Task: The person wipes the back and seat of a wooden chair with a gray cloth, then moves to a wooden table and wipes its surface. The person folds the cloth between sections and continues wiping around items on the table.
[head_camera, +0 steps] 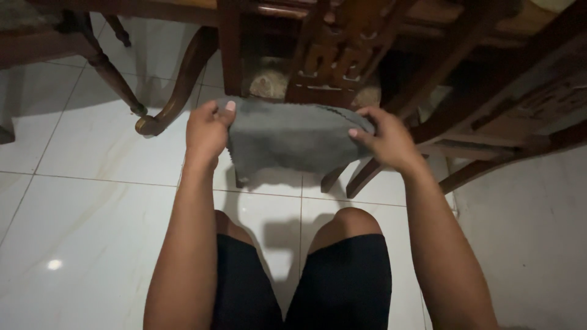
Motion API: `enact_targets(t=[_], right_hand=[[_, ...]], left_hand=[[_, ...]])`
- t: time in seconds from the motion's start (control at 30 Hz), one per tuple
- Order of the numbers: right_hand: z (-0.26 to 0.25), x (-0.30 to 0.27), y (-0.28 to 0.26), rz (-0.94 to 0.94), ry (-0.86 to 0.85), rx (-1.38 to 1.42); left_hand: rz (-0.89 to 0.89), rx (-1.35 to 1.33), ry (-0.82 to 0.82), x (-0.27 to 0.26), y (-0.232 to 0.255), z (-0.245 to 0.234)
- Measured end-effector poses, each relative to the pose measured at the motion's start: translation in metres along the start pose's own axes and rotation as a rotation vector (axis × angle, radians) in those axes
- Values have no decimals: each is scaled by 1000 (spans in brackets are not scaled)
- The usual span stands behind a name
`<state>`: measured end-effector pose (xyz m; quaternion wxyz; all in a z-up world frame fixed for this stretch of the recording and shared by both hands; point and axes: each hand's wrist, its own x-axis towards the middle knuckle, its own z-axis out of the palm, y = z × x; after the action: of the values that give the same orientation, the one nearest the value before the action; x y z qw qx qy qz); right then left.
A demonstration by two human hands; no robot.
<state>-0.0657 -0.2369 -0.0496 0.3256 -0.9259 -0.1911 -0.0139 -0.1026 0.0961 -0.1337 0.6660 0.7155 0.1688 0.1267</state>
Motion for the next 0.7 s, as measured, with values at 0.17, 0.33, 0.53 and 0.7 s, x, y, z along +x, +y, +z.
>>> enact_targets(t=[0.17,0.33,0.53,0.7], right_hand=[[-7,3,17,282,-1,217],[7,11,69,313,90,541],[14,0,14,386,228,279],[37,7,34,336,246,193]], left_hand=[[70,19,75,5,-6,-4],[56,0,131,-3,9,0],[25,132,192,-17,18,4],[-26,136,188,-23,3,5]])
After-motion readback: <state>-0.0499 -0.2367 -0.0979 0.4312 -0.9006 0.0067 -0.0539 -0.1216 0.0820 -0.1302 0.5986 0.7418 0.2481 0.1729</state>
